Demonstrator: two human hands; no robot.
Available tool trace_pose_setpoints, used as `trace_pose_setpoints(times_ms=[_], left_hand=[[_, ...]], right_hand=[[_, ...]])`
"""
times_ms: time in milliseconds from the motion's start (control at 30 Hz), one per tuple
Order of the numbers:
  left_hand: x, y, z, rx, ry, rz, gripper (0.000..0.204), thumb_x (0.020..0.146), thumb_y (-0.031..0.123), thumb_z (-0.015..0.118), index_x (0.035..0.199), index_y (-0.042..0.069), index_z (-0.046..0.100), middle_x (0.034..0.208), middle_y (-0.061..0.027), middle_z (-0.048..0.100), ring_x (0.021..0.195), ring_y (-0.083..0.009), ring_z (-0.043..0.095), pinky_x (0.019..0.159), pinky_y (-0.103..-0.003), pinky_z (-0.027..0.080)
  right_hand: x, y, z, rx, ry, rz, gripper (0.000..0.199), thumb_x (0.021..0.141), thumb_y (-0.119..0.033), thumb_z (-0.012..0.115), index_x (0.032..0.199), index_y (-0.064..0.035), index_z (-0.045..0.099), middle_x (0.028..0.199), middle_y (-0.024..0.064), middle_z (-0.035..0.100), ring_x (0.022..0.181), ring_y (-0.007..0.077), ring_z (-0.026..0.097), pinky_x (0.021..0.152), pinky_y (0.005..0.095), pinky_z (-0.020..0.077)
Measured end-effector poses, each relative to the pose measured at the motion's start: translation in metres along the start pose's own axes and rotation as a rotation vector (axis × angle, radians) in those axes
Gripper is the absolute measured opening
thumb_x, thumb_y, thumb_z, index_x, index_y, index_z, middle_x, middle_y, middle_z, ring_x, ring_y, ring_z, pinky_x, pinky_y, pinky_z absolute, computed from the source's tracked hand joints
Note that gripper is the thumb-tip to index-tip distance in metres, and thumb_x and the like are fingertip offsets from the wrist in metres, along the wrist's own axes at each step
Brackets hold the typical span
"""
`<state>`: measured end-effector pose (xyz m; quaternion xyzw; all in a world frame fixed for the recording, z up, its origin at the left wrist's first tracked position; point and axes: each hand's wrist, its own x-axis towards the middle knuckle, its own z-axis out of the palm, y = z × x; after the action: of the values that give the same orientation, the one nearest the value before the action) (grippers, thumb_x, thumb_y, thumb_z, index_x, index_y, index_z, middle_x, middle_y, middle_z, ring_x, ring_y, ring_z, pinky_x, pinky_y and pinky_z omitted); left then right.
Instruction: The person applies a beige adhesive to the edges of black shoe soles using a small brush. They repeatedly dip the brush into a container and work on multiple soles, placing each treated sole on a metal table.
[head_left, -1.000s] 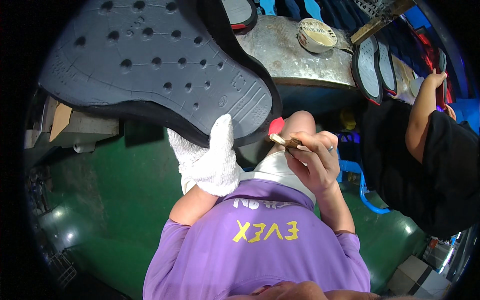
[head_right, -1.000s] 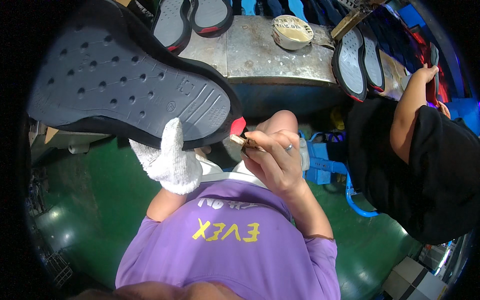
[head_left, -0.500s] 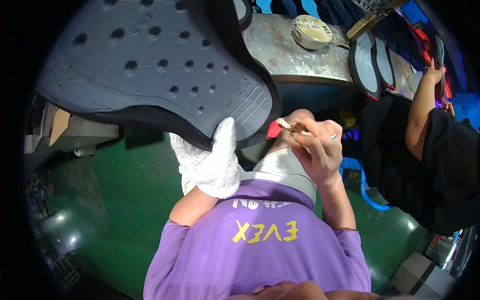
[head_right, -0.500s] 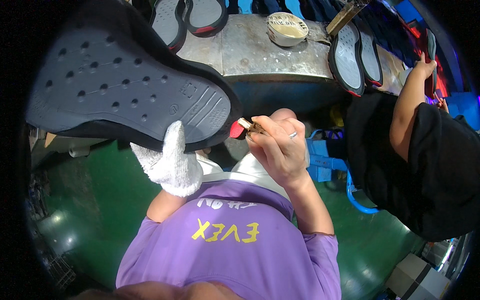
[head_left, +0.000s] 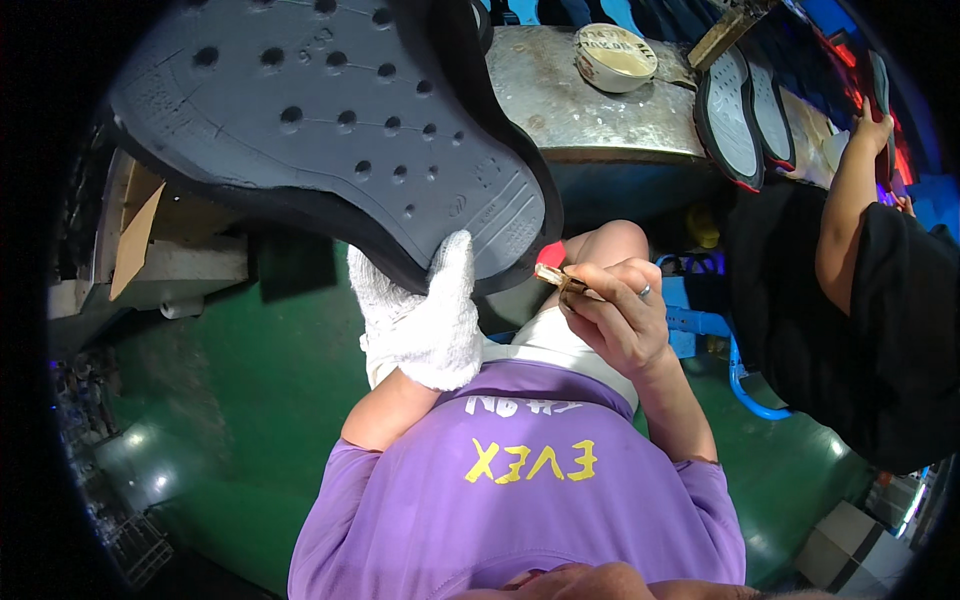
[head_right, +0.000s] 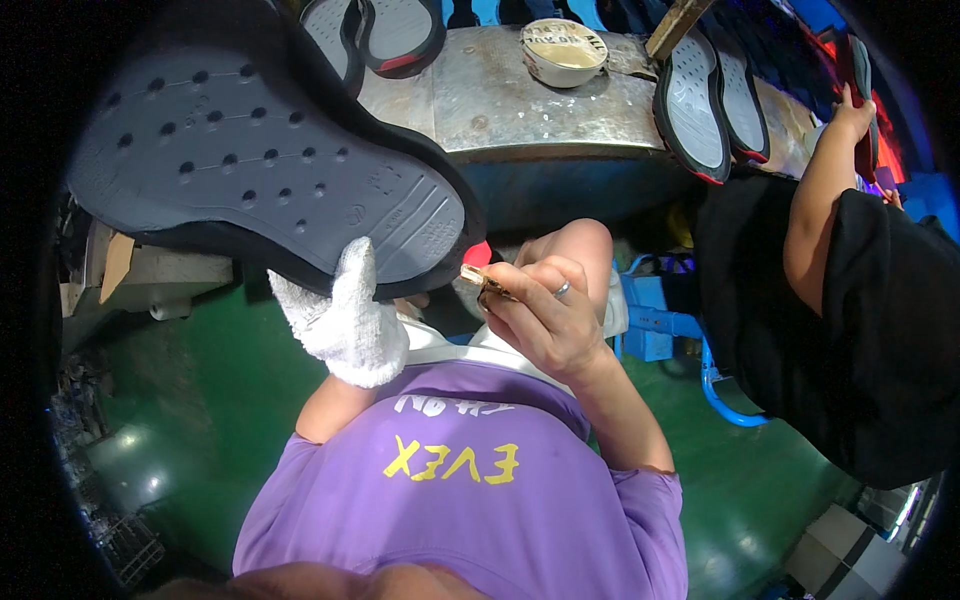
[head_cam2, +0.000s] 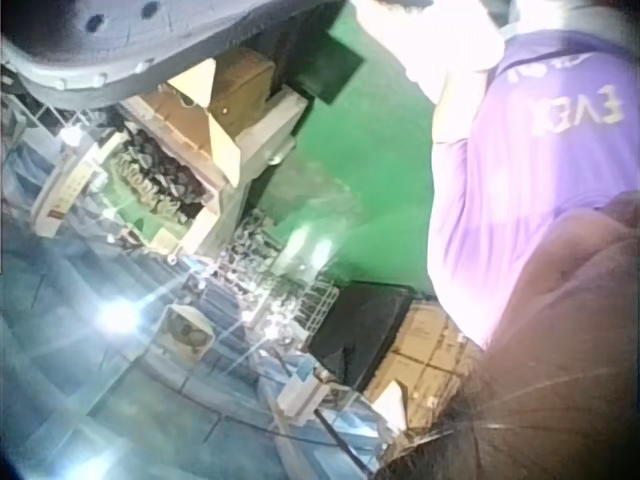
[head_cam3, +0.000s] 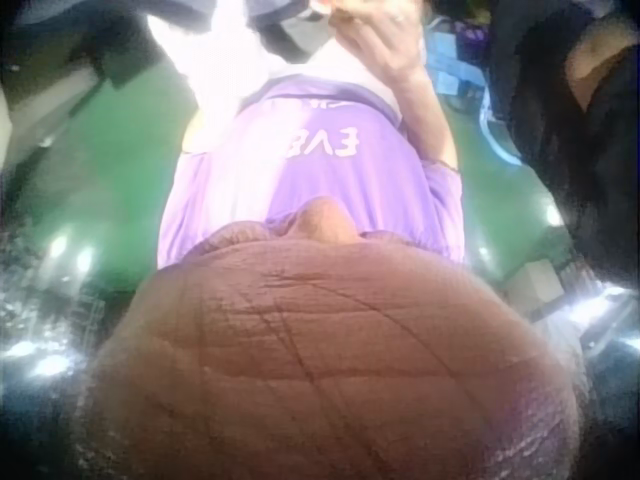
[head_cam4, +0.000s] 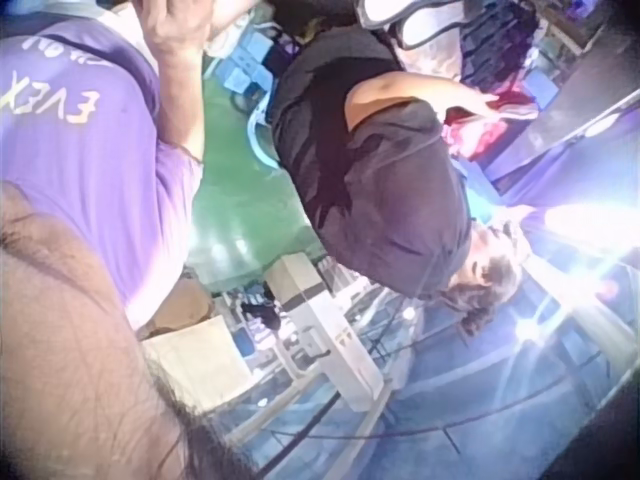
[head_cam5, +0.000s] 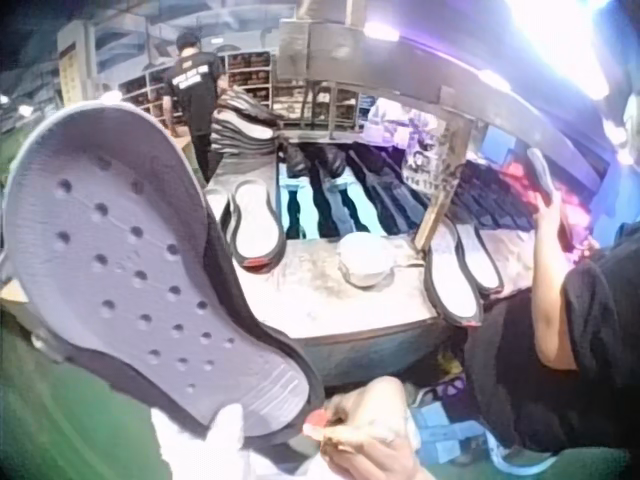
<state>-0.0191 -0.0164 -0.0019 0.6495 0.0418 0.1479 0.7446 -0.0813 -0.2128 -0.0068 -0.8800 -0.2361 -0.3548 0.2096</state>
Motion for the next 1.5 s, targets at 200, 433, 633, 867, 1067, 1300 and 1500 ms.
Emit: trace_pose_setpoints(times_ms=[200, 433, 633, 867, 1067, 1300, 1500], left_hand=[[0.001, 0.004, 0.004, 0.074, -0.068, -0.132, 0.075, 0.086, 0.014, 0.081, 0.145, 0.0, 0.036, 0.134, -0.0142, 0.057, 0.122, -0.0228, 0.056, 0.107, -0.038, 0.042], [0.002, -0.006, 0.008, 0.066, -0.041, -0.075, 0.077, 0.083, 0.013, 0.084, 0.144, 0.001, 0.037, 0.132, -0.0135, 0.057, 0.12, -0.0218, 0.057, 0.105, -0.037, 0.044], [-0.002, -0.002, 0.018, -0.045, -0.024, -0.083, 0.072, 0.084, 0.007, 0.081, 0.143, 0.002, 0.04, 0.131, -0.0123, 0.057, 0.119, -0.0209, 0.057, 0.103, -0.036, 0.045], [0.011, -0.004, 0.061, -0.173, -0.146, -0.146, 0.072, 0.085, 0.0, 0.078, 0.147, 0.002, 0.04, 0.134, -0.0133, 0.057, 0.12, -0.0211, 0.058, 0.103, -0.035, 0.048], [0.023, -0.026, 0.154, 0.257, -0.711, 0.042, 0.071, 0.076, 0.019, 0.083, 0.137, -0.005, 0.056, 0.122, -0.017, 0.065, 0.108, -0.0193, 0.063, 0.093, -0.031, 0.052], [0.019, -0.071, 0.324, -0.115, -0.814, -0.32, 0.04, 0.079, 0.009, 0.072, 0.117, -0.003, 0.068, 0.092, -0.0054, 0.07, 0.08, -0.0124, 0.062, 0.074, -0.029, 0.053], [0.054, -0.054, 0.354, 0.424, -1.026, 0.272, 0.061, 0.091, 0.033, 0.068, 0.137, -0.004, 0.052, 0.135, -0.0247, 0.06, 0.126, -0.0409, 0.057, 0.108, -0.043, 0.044]], right_hand=[[-0.01, 0.004, -0.005, 0.022, 0.012, 0.034, 0.024, 0.068, -0.002, 0.083, 0.088, -0.0055, 0.069, 0.11, 0.0079, 0.072, 0.085, 0.0201, 0.066, 0.084, 0.0342, 0.0455], [-0.007, 0.013, -0.008, 0.017, 0.094, 0.121, 0.025, 0.066, 0.001, 0.083, 0.086, -0.0041, 0.069, 0.105, 0.012, 0.073, 0.08, 0.0235, 0.066, 0.079, 0.0353, 0.0458], [-0.02, 0.007, 0.002, -0.014, -0.025, 0.006, 0.03, 0.062, 0.0, 0.082, 0.087, -0.0044, 0.068, 0.106, 0.0101, 0.073, 0.079, 0.0224, 0.065, 0.078, 0.0351, 0.0453], [-0.11, 0.041, 0.055, 0.271, 0.29, 0.617, 0.02, 0.076, -0.001, 0.079, 0.089, -0.0048, 0.065, 0.107, 0.0146, 0.073, 0.089, 0.029, 0.07, 0.076, 0.0379, 0.0526], [-0.167, 0.051, 0.112, 0.271, 0.166, 0.946, 0.022, 0.088, -0.012, 0.076, 0.107, -0.0022, 0.071, 0.096, 0.0117, 0.071, 0.081, 0.0182, 0.07, 0.073, 0.0294, 0.054], [-0.135, 0.049, 0.083, 0.228, 0.066, 0.821, 0.015, 0.082, -0.007, 0.076, 0.08, -0.0012, 0.062, 0.093, 0.0135, 0.072, 0.08, 0.0292, 0.069, 0.068, 0.0361, 0.0552], [-0.135, 0.053, 0.085, 0.274, 0.091, 0.803, 0.015, 0.081, -0.006, 0.078, 0.079, -0.0007, 0.063, 0.096, 0.0163, 0.073, 0.08, 0.0291, 0.069, 0.066, 0.0361, 0.0562]])
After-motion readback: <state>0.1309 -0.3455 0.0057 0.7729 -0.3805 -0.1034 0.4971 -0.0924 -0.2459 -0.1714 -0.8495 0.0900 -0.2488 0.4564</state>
